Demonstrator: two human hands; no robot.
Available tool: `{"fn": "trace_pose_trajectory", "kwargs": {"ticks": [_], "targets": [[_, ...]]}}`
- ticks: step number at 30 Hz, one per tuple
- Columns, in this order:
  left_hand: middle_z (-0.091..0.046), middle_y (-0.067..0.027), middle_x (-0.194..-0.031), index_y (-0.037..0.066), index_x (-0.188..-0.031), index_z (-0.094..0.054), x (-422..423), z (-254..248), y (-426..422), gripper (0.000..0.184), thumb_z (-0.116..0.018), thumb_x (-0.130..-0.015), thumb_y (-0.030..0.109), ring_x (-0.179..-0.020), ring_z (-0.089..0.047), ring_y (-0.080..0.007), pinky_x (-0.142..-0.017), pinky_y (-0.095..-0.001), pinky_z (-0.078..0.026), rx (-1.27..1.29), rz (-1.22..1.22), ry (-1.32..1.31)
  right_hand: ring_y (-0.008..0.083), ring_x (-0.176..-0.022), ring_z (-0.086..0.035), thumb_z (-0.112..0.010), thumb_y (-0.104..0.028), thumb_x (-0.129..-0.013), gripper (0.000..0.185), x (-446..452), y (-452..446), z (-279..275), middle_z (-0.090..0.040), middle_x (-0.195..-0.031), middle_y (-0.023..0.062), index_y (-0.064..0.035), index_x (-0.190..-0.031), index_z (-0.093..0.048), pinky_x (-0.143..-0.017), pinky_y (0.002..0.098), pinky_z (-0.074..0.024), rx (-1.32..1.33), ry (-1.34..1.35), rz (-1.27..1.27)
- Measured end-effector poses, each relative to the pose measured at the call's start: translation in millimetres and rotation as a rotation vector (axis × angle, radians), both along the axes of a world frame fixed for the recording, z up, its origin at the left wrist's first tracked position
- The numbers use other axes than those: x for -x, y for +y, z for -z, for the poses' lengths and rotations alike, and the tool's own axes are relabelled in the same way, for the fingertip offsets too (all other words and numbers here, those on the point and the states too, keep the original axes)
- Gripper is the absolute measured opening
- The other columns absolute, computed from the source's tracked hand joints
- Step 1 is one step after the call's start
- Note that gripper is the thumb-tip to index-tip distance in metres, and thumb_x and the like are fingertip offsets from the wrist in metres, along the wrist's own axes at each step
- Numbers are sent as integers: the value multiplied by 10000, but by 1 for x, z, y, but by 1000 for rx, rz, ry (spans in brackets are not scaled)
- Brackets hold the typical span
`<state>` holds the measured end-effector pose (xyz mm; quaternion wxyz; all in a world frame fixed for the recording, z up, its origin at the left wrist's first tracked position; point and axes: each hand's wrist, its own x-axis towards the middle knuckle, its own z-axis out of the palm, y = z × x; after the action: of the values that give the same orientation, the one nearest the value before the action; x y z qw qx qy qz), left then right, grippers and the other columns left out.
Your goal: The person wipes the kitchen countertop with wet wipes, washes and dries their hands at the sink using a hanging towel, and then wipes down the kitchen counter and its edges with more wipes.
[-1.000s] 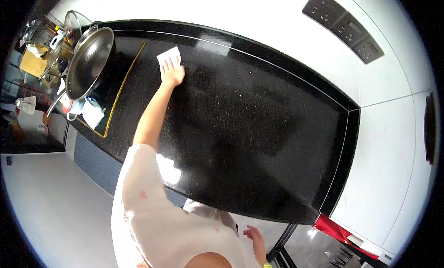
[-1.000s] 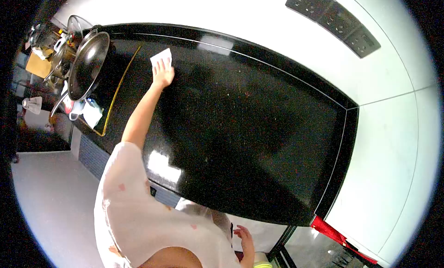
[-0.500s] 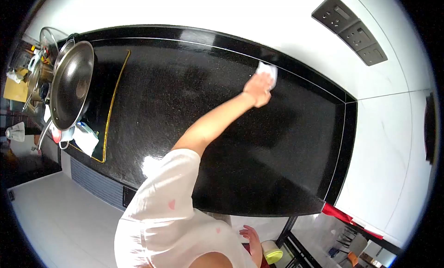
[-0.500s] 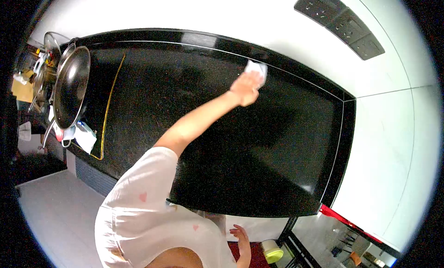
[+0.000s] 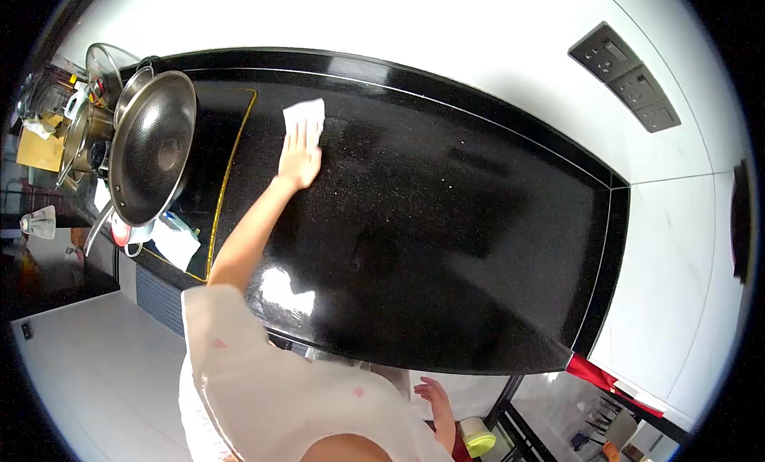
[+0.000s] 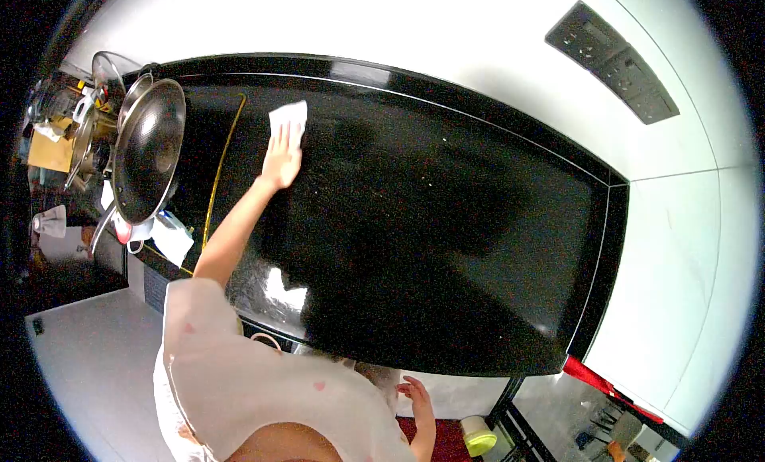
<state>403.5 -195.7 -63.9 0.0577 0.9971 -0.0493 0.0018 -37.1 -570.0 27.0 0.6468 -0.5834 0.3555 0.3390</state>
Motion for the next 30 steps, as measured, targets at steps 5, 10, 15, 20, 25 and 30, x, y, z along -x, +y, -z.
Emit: {"fn": "trace_pose_trajectory", "kwargs": {"ticks": [5,10,15,20,25,30], "targets": [[-62,-176,-1387,-4,-1323,-87,-105,-1,-12,613,-196,-814,321,-1286,-43,-311,-1038,-386,-26,168,-468,65,163,-872,-547,-383,-283,-823,389,1,3,-4,-597,-886,83,-32,-1100,-490,-817,267,-358,101,87,32],[-72,-200,-1380,-40,-1309,-113,-139,-1,-62,644,-209,-798,339,-1287,-45,-308,-1038,-383,-26,165,-490,75,160,-870,-548,-397,-285,-812,389,18,-18,8,-601,-889,81,-39,-1096,-498,-799,259,-358,73,137,67],[-71,-215,-1375,-54,-1302,-122,-133,1,-119,648,-197,-793,340,-1288,-51,-307,-1037,-387,-38,149,-450,34,155,-915,-511,-449,-441,-829,490,34,-64,19,-596,-919,54,-52,-1126,-480,-844,303,-337,12,67,117],[-62,-232,-1369,-54,-1304,-106,-111,0,-259,648,-208,-790,327,-1286,-36,-319,-1038,-390,-25,92,-304,84,158,-906,-524,-438,-436,-836,467,54,-132,24,-596,-916,58,-73,-1127,-483,-843,302,-338,7,19,102],[-375,-189,-1199,6,-1191,-337,-69,13,-404,525,-342,-738,272,-1095,-378,-313,-942,-426,-267,179,301,-293,167,-903,-538,-446,-507,-801,536,79,-199,20,-597,-917,65,-78,-1119,-491,-840,308,-344,83,18,136],[-174,-128,-1373,20,-1303,-205,33,-21,-517,552,-284,-810,256,-1278,-139,-249,-1041,-363,-88,75,705,98,167,-894,-540,-433,-567,-777,604,95,-229,19,-594,-917,69,-70,-1115,-492,-844,312,-348,129,9,146]]}}
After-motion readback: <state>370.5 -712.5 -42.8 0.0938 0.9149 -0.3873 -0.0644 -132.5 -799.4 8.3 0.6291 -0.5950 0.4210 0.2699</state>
